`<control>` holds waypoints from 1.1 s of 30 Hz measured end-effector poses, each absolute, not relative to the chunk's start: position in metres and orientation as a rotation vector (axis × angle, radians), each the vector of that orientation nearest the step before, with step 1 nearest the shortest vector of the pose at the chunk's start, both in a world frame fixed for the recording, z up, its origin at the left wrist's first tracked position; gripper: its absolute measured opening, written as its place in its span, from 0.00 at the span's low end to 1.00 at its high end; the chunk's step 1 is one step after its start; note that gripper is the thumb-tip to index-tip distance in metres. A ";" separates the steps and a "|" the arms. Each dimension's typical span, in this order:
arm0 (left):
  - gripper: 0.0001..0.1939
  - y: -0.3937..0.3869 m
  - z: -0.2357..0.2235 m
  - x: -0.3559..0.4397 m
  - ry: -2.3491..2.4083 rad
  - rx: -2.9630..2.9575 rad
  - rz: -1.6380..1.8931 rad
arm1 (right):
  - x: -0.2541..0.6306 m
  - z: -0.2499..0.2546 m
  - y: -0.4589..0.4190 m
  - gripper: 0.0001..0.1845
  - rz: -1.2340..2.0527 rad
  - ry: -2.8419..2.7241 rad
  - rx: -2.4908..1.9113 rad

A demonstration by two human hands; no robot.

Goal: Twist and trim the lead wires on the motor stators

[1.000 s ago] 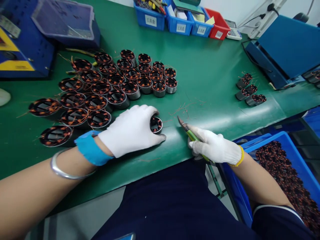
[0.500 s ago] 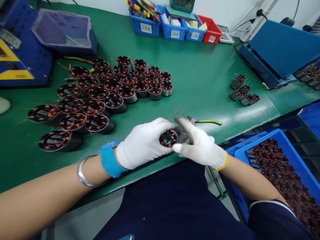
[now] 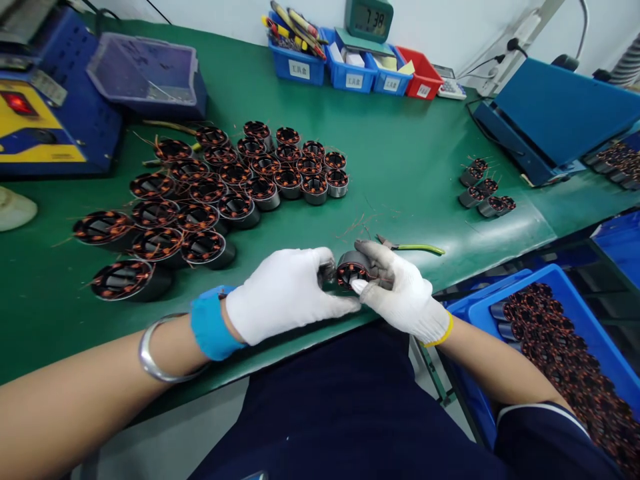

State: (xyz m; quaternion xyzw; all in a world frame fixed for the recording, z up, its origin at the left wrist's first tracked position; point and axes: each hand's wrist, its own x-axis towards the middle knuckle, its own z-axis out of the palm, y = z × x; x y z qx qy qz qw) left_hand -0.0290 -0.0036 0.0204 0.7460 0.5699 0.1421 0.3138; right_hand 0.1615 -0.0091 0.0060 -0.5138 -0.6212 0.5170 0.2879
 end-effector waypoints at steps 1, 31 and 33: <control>0.23 -0.003 0.019 -0.029 1.435 1.861 0.420 | 0.162 0.005 -0.008 0.35 1.389 -1.640 -1.358; 0.17 0.001 0.013 -0.019 1.286 1.408 0.848 | 0.150 -0.002 -0.005 0.34 1.736 -0.873 -1.195; 0.18 -0.004 0.012 -0.012 1.340 1.392 0.934 | 0.147 0.001 -0.010 0.33 1.787 -0.870 -1.170</control>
